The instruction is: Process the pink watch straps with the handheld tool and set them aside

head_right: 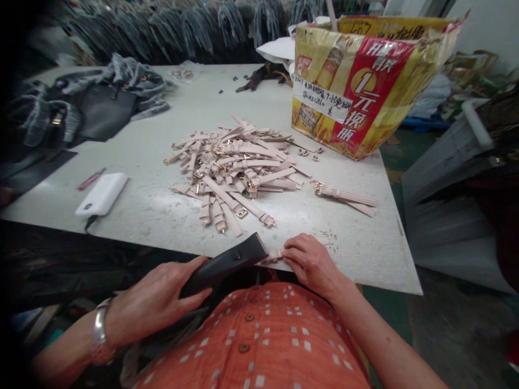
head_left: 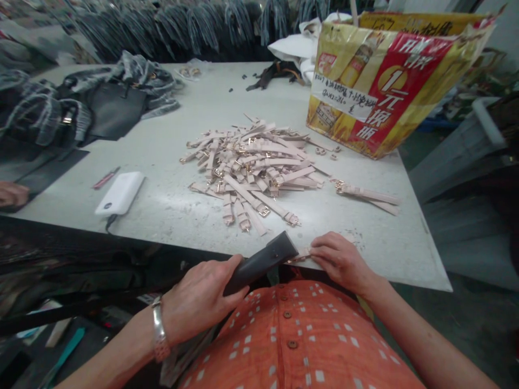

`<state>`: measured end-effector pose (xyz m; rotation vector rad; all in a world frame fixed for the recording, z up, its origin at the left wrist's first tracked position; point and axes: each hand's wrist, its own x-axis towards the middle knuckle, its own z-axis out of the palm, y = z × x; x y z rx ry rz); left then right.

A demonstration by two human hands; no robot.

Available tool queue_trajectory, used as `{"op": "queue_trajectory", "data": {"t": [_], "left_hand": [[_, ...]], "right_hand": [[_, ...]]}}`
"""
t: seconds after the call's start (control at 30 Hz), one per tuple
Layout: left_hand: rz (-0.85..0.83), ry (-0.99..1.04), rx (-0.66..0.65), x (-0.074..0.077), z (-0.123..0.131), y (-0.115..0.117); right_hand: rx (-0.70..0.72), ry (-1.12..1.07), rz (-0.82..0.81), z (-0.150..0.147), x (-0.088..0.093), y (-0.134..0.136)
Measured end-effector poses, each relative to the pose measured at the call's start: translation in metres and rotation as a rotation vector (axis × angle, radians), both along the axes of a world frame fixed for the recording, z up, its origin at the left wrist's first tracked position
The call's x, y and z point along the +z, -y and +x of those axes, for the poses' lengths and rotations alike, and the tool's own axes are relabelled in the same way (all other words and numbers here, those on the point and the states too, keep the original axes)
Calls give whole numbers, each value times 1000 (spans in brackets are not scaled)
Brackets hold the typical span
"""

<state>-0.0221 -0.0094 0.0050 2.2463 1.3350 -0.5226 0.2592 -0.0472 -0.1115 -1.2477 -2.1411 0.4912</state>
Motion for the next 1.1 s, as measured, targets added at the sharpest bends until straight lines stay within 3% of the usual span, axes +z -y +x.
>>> {"op": "queue_trajectory", "data": {"t": [0.47, 0.8, 1.1], "left_hand": [[-41, 5, -36, -6, 14, 0], [-92, 60, -21, -9, 1, -10], [-72, 103, -42, -13, 32, -18]], "right_hand": [[-10, -104, -1, 1, -4, -5], [23, -140, -5, 2, -5, -8], [-8, -205, -76, 3, -2, -7]]}}
